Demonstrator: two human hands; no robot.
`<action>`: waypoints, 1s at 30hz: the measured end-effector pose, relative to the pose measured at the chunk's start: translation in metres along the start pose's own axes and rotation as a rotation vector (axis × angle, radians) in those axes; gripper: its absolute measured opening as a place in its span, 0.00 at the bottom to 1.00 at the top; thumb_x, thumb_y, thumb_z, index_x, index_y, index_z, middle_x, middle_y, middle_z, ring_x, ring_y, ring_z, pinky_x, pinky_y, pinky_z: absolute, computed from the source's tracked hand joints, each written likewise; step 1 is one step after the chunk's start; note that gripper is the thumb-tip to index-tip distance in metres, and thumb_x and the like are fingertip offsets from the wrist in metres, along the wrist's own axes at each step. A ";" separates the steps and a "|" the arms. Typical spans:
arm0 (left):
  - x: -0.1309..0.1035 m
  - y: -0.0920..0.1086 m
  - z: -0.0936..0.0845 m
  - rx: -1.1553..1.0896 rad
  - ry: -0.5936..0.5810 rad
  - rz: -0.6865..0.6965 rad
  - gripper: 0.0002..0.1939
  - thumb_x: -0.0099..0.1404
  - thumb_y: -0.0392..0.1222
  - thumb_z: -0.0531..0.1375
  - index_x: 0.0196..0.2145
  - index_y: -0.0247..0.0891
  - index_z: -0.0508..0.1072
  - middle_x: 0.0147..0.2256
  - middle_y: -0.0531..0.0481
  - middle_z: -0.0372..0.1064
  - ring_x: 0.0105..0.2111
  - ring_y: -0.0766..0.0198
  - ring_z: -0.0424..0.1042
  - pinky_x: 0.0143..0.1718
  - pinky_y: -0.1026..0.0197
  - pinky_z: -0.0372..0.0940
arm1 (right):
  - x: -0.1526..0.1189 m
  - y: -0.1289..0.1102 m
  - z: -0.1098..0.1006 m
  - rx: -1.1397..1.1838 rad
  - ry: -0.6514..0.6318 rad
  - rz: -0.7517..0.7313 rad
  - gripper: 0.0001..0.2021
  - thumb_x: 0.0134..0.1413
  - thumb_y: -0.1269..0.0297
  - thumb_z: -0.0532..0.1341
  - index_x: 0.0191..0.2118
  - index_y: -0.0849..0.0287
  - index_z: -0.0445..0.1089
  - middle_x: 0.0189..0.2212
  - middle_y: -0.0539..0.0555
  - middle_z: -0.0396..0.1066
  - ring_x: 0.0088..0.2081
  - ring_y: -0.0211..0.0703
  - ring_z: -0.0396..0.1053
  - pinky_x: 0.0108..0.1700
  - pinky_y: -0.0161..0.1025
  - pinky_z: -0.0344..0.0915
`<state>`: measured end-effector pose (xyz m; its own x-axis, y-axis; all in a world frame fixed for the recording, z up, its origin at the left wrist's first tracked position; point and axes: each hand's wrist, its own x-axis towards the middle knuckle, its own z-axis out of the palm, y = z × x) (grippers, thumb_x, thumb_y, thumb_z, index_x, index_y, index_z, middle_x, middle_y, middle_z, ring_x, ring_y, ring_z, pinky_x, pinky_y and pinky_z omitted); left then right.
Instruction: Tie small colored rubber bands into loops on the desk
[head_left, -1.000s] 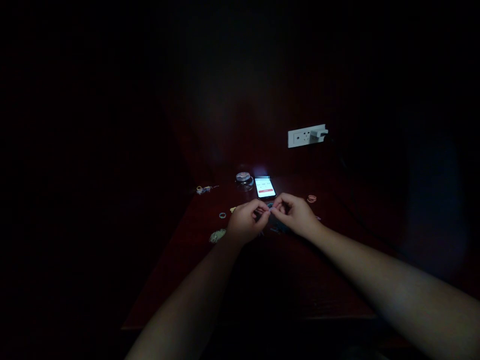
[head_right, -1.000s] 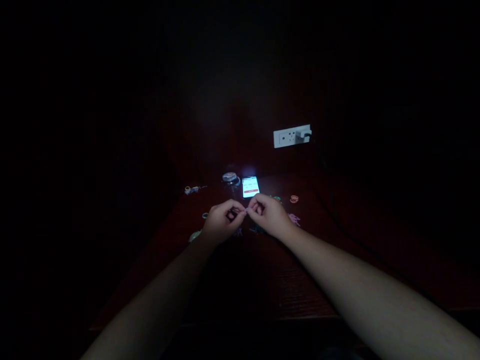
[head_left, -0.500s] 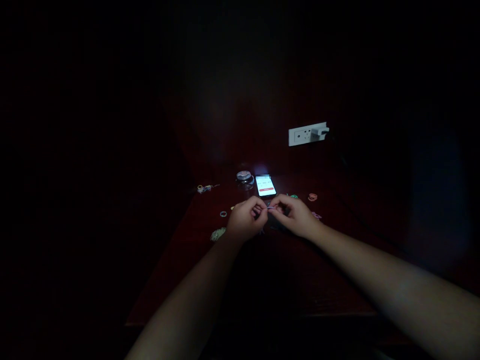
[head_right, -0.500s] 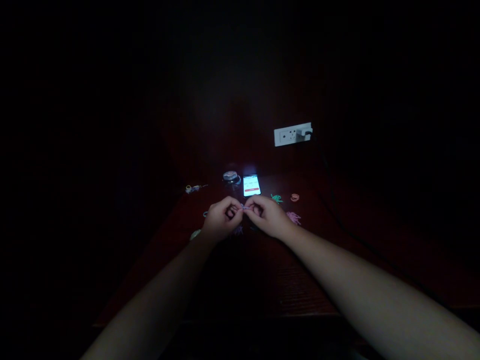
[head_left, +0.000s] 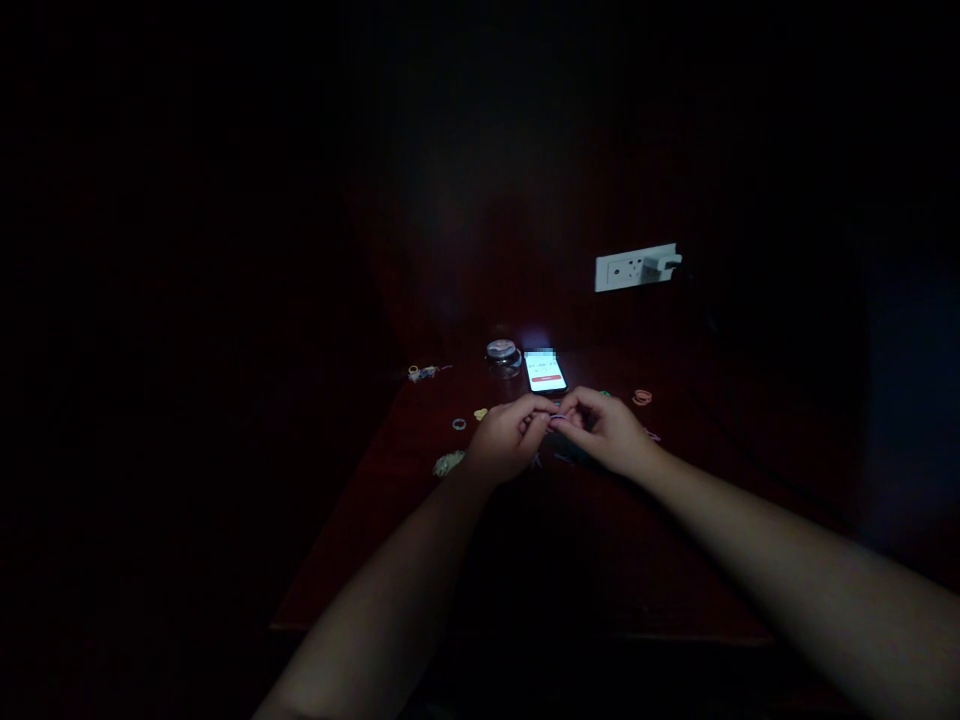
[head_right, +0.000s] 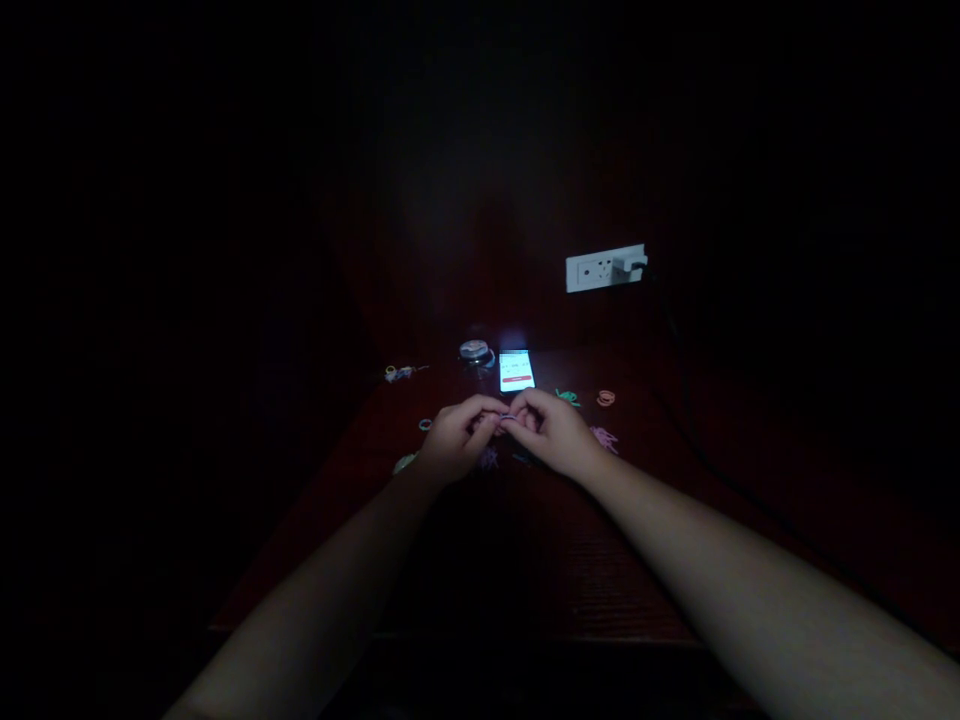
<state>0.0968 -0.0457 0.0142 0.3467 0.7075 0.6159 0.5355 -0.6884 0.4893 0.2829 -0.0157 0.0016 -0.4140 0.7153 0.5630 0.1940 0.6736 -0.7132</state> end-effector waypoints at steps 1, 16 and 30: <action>0.000 0.000 0.000 -0.002 -0.002 0.010 0.10 0.68 0.39 0.54 0.43 0.40 0.74 0.34 0.50 0.76 0.30 0.65 0.73 0.31 0.64 0.66 | 0.000 0.001 0.000 0.006 0.003 0.005 0.09 0.54 0.60 0.63 0.32 0.58 0.66 0.22 0.46 0.60 0.24 0.36 0.57 0.26 0.34 0.55; -0.004 0.006 -0.008 -0.061 -0.150 0.185 0.21 0.62 0.42 0.62 0.54 0.43 0.69 0.50 0.50 0.73 0.45 0.61 0.74 0.49 0.59 0.67 | 0.003 -0.006 -0.006 -0.033 0.036 -0.081 0.07 0.55 0.61 0.63 0.31 0.59 0.74 0.29 0.53 0.69 0.31 0.43 0.66 0.34 0.39 0.62; -0.002 -0.003 0.004 0.043 0.108 0.064 0.10 0.64 0.35 0.61 0.43 0.41 0.76 0.39 0.50 0.78 0.36 0.63 0.76 0.39 0.61 0.70 | 0.003 0.000 -0.005 -0.019 0.087 -0.065 0.13 0.56 0.57 0.64 0.25 0.59 0.69 0.23 0.48 0.59 0.26 0.38 0.59 0.29 0.36 0.56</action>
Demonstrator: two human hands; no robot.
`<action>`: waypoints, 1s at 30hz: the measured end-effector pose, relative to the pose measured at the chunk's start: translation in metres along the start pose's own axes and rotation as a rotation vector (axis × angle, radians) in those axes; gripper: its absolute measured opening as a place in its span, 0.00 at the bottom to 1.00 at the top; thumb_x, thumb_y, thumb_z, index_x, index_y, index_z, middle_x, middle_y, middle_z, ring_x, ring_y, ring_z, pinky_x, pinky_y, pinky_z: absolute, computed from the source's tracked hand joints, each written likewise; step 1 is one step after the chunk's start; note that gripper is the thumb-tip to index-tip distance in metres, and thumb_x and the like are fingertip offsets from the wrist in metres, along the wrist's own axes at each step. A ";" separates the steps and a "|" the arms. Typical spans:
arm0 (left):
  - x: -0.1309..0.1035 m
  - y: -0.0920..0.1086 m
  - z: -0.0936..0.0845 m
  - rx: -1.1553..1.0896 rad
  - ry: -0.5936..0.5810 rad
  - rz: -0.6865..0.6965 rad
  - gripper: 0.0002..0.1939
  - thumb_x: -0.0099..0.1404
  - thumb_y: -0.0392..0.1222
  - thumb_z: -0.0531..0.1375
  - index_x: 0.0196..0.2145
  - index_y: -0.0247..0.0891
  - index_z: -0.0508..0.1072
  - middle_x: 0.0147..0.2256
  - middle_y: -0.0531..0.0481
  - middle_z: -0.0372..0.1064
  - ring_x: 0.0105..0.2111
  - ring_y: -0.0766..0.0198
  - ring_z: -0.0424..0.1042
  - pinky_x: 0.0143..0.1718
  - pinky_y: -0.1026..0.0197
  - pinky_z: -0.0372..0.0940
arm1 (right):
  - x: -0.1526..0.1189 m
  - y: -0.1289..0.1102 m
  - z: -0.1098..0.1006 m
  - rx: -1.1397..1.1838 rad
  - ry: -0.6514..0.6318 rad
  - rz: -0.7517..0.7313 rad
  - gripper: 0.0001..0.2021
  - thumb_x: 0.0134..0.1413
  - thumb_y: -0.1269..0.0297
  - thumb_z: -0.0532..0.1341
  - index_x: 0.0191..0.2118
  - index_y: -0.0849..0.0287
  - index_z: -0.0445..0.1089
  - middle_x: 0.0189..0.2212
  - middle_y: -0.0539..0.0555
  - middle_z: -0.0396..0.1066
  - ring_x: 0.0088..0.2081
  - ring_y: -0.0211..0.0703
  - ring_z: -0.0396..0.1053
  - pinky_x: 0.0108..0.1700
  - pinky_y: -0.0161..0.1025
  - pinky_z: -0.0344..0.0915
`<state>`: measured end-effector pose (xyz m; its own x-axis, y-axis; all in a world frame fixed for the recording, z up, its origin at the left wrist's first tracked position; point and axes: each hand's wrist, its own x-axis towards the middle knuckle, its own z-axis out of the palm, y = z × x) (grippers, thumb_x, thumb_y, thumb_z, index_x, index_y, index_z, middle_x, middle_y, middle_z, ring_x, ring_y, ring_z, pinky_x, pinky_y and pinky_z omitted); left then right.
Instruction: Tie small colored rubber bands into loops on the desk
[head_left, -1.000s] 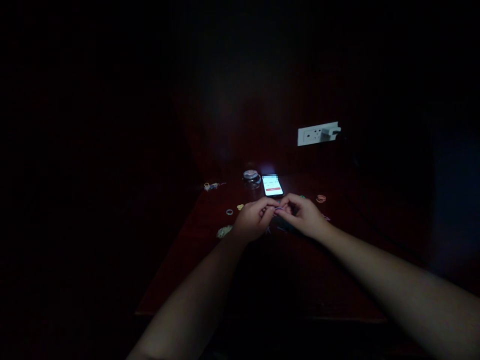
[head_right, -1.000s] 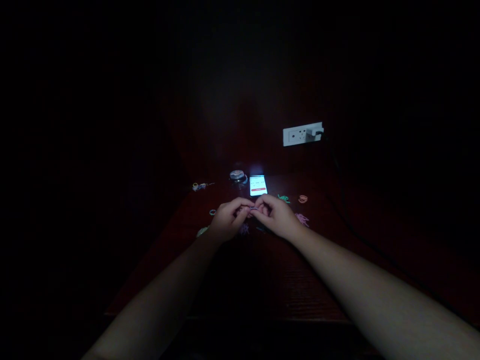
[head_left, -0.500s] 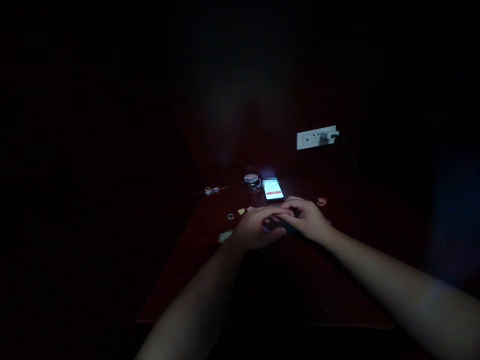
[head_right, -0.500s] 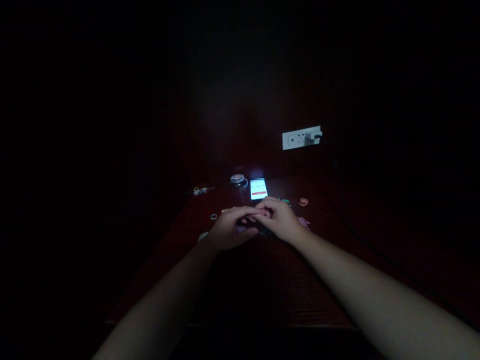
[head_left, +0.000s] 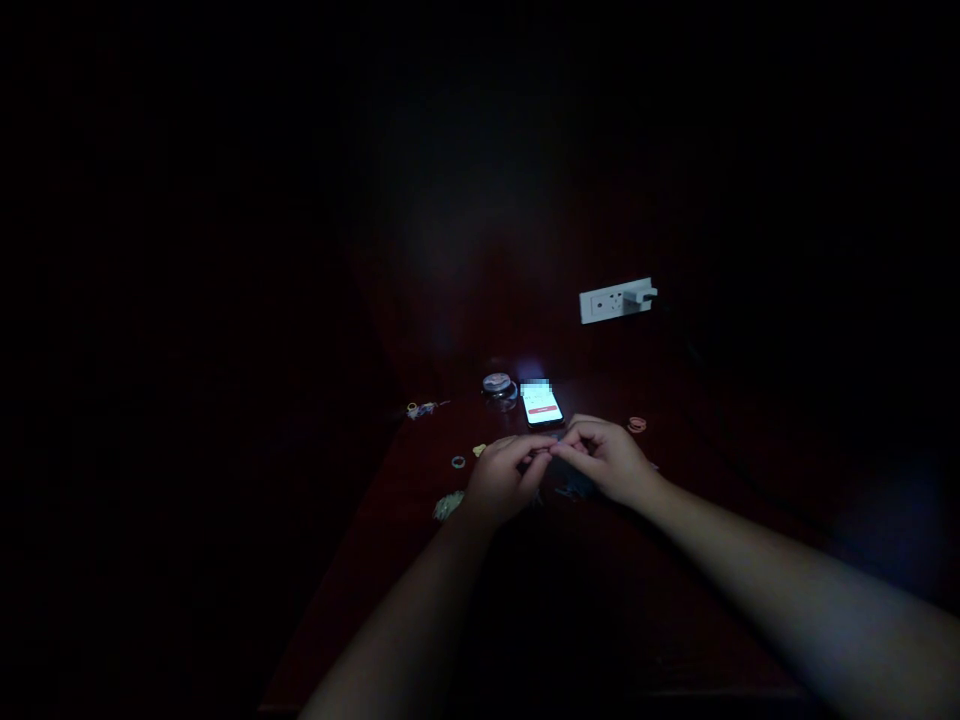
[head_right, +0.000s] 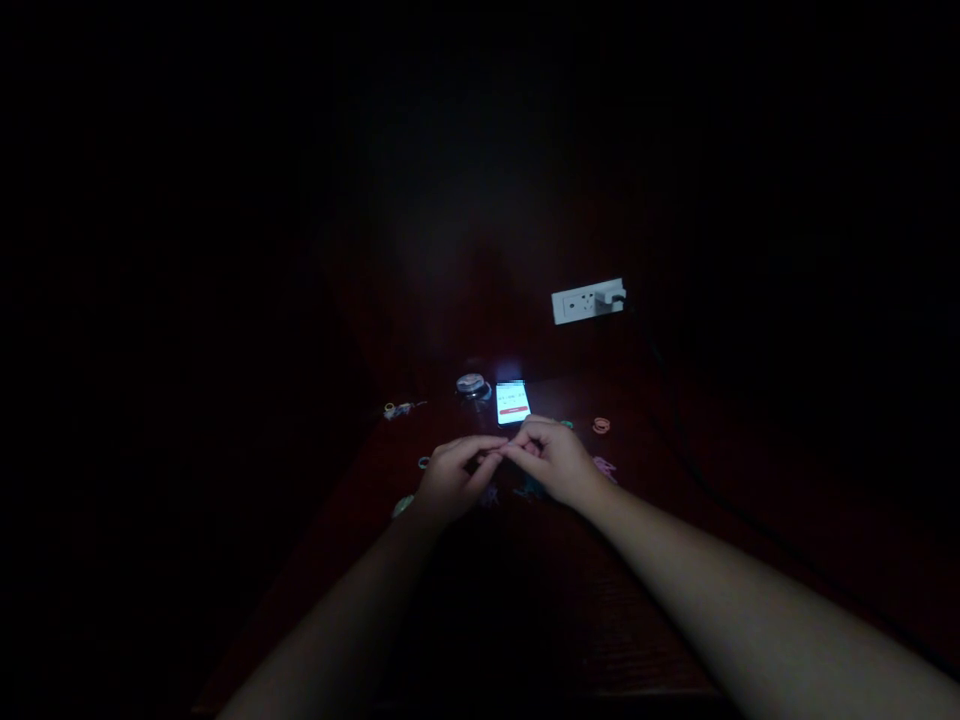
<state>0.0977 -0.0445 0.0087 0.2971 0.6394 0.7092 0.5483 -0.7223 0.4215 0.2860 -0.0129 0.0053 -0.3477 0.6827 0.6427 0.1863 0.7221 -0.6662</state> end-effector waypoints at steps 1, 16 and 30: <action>0.000 -0.001 0.000 0.005 0.000 0.004 0.09 0.63 0.35 0.61 0.42 0.41 0.77 0.38 0.50 0.78 0.35 0.63 0.76 0.39 0.62 0.70 | 0.000 0.001 0.000 -0.008 -0.011 0.000 0.13 0.57 0.57 0.63 0.25 0.59 0.70 0.23 0.48 0.59 0.26 0.38 0.59 0.29 0.36 0.56; 0.001 -0.002 -0.001 0.002 0.081 -0.042 0.02 0.62 0.37 0.63 0.34 0.38 0.75 0.30 0.52 0.75 0.29 0.68 0.72 0.32 0.67 0.67 | -0.001 -0.006 -0.002 -0.093 0.050 -0.096 0.05 0.54 0.64 0.64 0.34 0.59 0.69 0.29 0.50 0.61 0.28 0.38 0.61 0.32 0.37 0.60; 0.003 -0.003 -0.003 -0.002 0.059 -0.061 0.04 0.63 0.39 0.61 0.34 0.37 0.76 0.31 0.50 0.75 0.29 0.66 0.72 0.32 0.65 0.67 | 0.000 -0.006 0.000 -0.078 -0.006 -0.088 0.06 0.58 0.63 0.61 0.35 0.59 0.74 0.28 0.52 0.68 0.28 0.39 0.63 0.31 0.38 0.61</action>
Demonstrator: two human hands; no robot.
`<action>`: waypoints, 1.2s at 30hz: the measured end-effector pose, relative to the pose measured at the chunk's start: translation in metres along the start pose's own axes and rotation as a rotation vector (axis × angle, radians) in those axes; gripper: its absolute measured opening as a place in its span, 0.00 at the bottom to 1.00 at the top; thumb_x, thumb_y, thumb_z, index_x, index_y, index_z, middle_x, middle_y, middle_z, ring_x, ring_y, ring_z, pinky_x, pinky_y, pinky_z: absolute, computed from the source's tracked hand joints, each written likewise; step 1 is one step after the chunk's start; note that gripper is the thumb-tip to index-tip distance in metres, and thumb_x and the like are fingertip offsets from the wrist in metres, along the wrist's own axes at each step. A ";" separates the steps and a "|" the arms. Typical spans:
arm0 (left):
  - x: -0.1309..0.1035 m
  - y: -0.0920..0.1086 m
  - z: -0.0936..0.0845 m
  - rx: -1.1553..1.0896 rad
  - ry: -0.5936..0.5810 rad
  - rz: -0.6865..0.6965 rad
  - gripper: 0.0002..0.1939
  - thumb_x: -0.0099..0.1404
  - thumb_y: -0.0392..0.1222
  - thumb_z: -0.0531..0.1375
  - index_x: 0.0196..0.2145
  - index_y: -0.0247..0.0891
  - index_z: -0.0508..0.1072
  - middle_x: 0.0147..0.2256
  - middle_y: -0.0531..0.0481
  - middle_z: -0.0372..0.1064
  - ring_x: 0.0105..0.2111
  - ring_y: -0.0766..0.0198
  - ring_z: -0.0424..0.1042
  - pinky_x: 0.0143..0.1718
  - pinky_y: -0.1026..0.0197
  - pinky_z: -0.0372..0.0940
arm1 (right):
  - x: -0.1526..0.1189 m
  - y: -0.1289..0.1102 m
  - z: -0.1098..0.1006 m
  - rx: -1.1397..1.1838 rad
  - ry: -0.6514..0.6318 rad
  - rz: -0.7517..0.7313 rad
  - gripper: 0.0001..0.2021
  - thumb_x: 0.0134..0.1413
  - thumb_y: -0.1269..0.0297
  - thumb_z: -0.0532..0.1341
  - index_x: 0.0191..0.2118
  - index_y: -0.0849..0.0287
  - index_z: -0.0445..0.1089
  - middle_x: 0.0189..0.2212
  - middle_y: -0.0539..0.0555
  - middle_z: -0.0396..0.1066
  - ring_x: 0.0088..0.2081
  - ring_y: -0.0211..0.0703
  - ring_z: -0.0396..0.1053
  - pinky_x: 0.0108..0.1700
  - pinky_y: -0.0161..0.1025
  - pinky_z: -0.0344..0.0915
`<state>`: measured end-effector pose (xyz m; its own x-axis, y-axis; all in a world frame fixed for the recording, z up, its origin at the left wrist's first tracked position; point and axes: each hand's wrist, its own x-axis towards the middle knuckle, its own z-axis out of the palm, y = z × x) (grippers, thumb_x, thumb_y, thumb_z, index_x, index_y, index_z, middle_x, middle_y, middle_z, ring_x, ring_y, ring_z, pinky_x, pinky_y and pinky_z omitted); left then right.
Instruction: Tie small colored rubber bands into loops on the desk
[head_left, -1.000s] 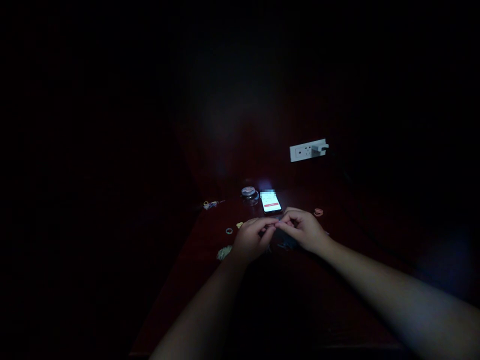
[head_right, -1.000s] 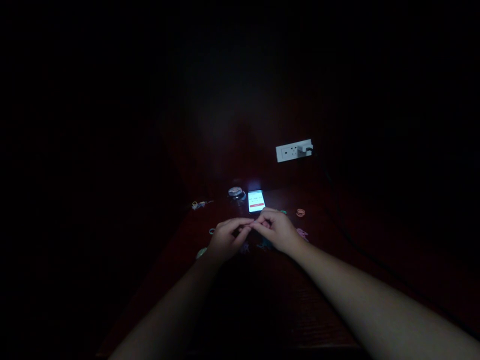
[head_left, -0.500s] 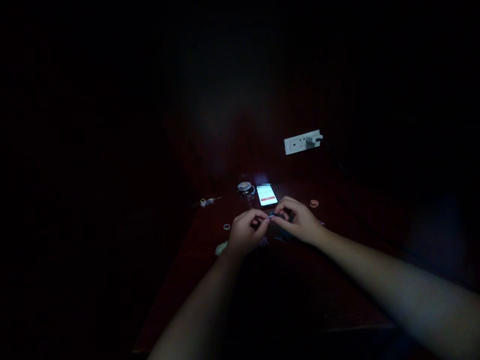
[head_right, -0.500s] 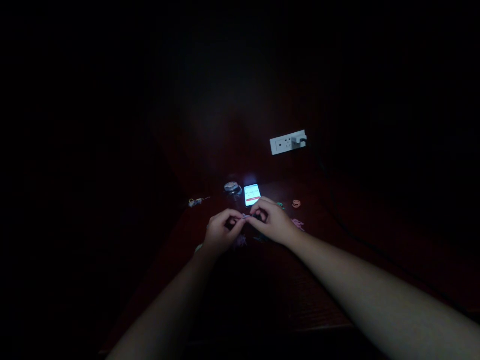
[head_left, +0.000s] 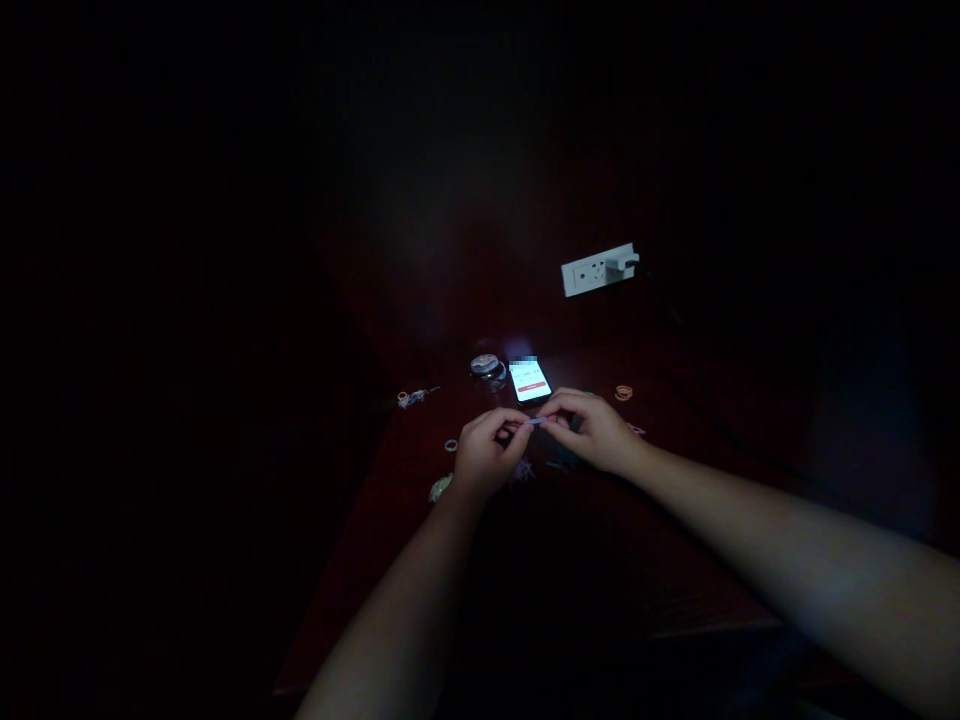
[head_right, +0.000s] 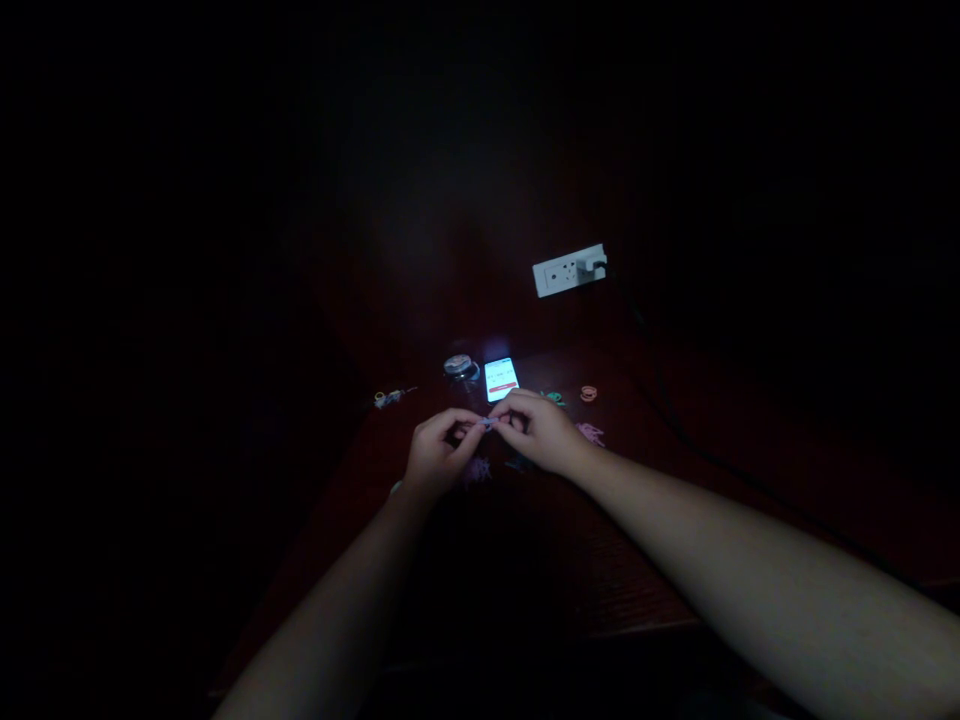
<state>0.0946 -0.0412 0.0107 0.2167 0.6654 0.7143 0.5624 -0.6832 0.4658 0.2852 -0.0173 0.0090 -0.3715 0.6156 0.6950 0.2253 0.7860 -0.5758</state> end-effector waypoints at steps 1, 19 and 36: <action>0.000 0.000 0.000 0.001 -0.005 0.002 0.04 0.63 0.38 0.61 0.34 0.37 0.76 0.31 0.50 0.75 0.29 0.66 0.72 0.32 0.65 0.67 | 0.000 0.000 0.000 0.002 0.002 0.000 0.07 0.58 0.63 0.61 0.34 0.59 0.74 0.28 0.53 0.68 0.28 0.39 0.63 0.31 0.38 0.62; -0.002 0.000 -0.002 0.000 -0.053 0.032 0.04 0.64 0.38 0.61 0.34 0.37 0.75 0.31 0.50 0.74 0.29 0.66 0.71 0.32 0.65 0.66 | 0.000 -0.003 0.001 0.004 -0.033 0.012 0.06 0.57 0.63 0.61 0.35 0.59 0.73 0.29 0.53 0.70 0.29 0.39 0.65 0.33 0.38 0.62; -0.002 -0.001 -0.001 -0.008 -0.052 0.008 0.04 0.64 0.39 0.61 0.34 0.37 0.75 0.31 0.50 0.74 0.30 0.66 0.72 0.33 0.64 0.67 | -0.002 -0.004 0.001 -0.068 -0.089 0.046 0.06 0.60 0.65 0.56 0.32 0.58 0.67 0.25 0.50 0.66 0.28 0.39 0.63 0.31 0.36 0.59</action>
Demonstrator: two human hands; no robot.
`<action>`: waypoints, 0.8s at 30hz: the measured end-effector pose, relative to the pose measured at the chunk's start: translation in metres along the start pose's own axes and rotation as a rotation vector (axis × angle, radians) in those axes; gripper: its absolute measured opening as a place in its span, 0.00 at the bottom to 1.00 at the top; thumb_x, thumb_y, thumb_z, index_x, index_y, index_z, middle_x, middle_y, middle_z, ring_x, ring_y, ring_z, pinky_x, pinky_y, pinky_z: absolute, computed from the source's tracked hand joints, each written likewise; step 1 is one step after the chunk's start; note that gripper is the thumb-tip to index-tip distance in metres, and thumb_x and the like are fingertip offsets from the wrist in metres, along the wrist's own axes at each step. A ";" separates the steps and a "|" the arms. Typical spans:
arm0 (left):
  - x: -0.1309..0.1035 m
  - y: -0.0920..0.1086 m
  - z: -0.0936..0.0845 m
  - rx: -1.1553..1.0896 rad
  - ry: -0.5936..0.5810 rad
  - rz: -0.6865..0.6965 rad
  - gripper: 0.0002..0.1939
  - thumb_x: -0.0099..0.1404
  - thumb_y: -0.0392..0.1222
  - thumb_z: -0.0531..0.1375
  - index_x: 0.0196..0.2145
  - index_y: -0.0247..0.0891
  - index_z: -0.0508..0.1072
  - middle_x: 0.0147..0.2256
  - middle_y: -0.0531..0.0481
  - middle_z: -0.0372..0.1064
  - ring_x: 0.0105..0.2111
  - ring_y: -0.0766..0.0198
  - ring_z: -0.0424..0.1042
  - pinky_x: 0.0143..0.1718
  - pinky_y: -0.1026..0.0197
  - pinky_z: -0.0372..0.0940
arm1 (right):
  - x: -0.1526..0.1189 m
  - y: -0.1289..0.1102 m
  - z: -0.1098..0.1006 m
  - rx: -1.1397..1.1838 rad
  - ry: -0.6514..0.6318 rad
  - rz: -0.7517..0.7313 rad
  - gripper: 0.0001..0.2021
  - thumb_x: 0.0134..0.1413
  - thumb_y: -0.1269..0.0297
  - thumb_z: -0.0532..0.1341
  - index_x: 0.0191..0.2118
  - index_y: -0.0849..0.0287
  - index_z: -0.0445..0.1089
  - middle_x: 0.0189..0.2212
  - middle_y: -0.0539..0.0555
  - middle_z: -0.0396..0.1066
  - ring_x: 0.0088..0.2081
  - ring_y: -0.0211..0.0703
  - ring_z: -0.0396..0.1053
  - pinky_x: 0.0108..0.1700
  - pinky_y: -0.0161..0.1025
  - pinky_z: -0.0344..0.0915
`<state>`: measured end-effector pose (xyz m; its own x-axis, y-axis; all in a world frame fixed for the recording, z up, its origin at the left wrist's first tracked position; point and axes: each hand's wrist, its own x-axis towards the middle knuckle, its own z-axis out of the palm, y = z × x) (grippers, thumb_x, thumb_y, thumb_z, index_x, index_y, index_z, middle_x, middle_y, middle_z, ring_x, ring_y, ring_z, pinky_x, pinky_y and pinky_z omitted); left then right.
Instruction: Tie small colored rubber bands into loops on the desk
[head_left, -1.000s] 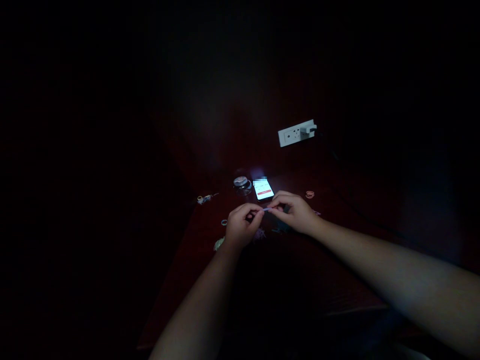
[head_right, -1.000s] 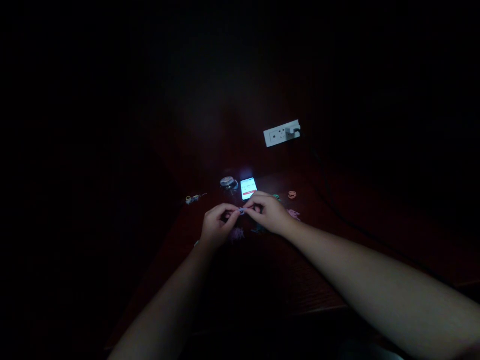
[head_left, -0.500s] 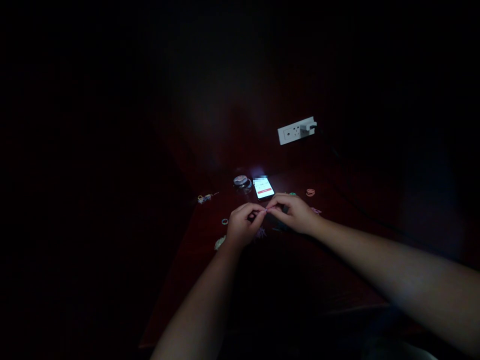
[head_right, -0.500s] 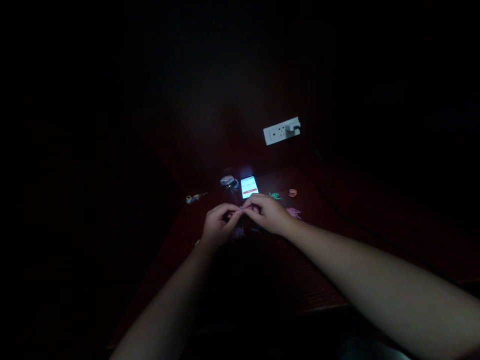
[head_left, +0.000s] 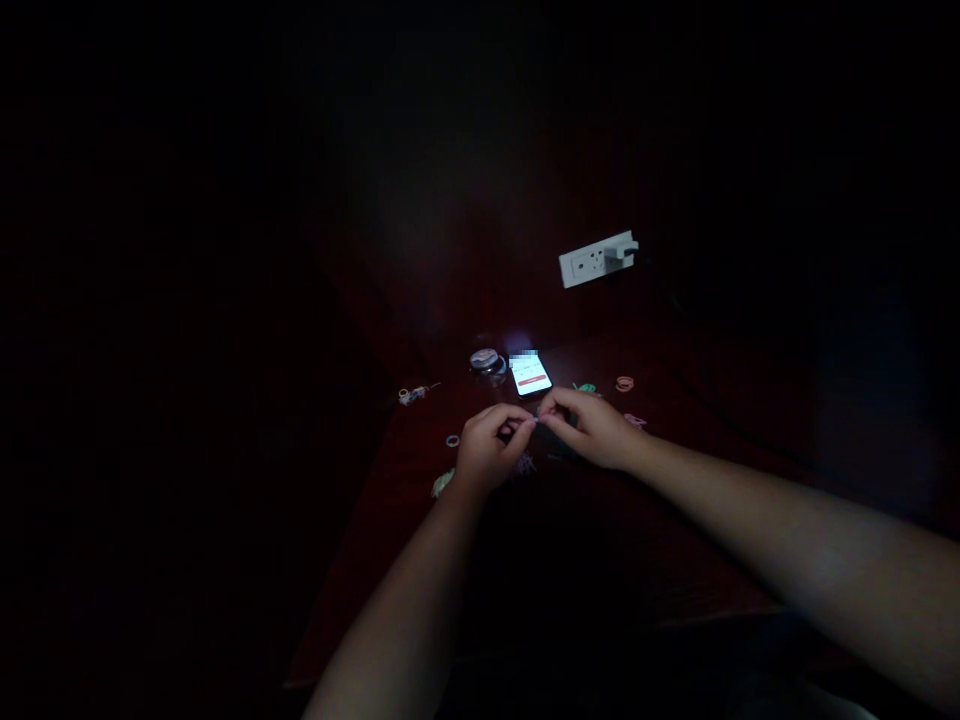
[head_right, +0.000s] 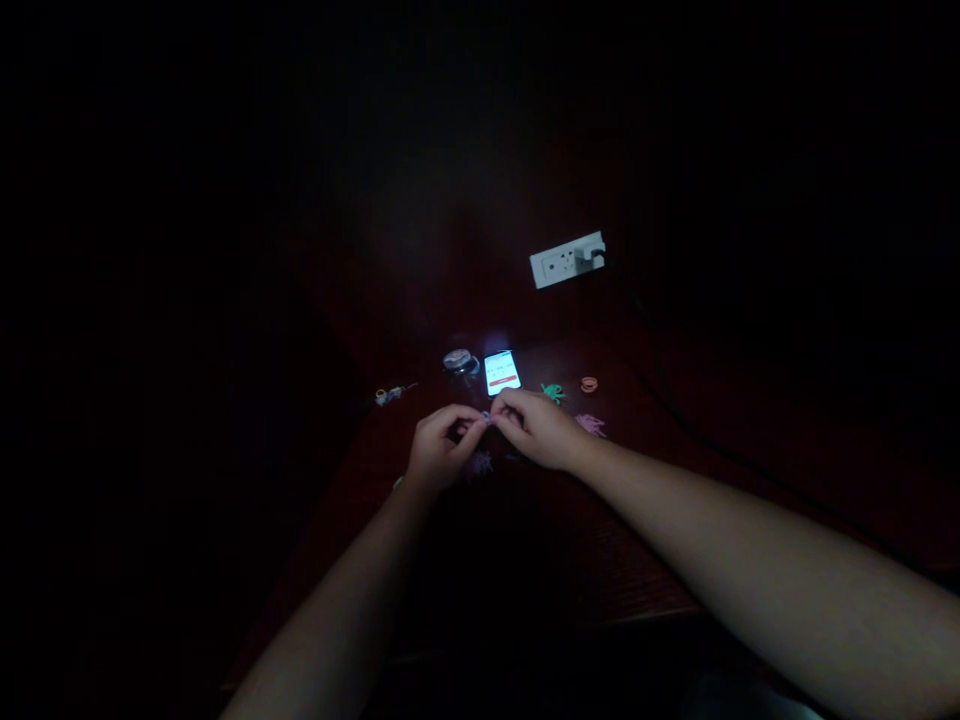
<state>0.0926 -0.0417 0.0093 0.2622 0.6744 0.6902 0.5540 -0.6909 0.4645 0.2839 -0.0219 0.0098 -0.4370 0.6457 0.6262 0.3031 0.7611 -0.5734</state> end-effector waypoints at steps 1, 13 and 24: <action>0.000 0.000 0.000 -0.002 -0.002 -0.002 0.04 0.64 0.40 0.61 0.34 0.37 0.75 0.31 0.50 0.75 0.30 0.66 0.72 0.33 0.64 0.67 | 0.000 0.000 0.000 -0.012 0.003 -0.001 0.06 0.60 0.65 0.56 0.32 0.58 0.66 0.25 0.50 0.65 0.28 0.39 0.62 0.31 0.36 0.59; 0.000 -0.003 0.001 0.020 -0.014 0.030 0.03 0.63 0.38 0.62 0.34 0.38 0.76 0.30 0.50 0.75 0.29 0.66 0.72 0.32 0.65 0.67 | -0.001 0.001 0.001 0.023 -0.034 0.041 0.06 0.61 0.64 0.55 0.33 0.58 0.64 0.24 0.48 0.64 0.27 0.38 0.61 0.29 0.35 0.58; 0.000 -0.006 -0.002 0.003 -0.035 -0.004 0.05 0.64 0.40 0.62 0.36 0.37 0.77 0.30 0.49 0.75 0.28 0.67 0.71 0.31 0.65 0.66 | 0.001 0.002 0.002 0.026 -0.020 0.048 0.05 0.59 0.64 0.58 0.33 0.58 0.65 0.23 0.48 0.63 0.25 0.37 0.61 0.28 0.34 0.57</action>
<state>0.0877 -0.0379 0.0069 0.2876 0.6860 0.6683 0.5578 -0.6872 0.4654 0.2824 -0.0195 0.0085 -0.4396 0.6801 0.5867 0.3026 0.7272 -0.6162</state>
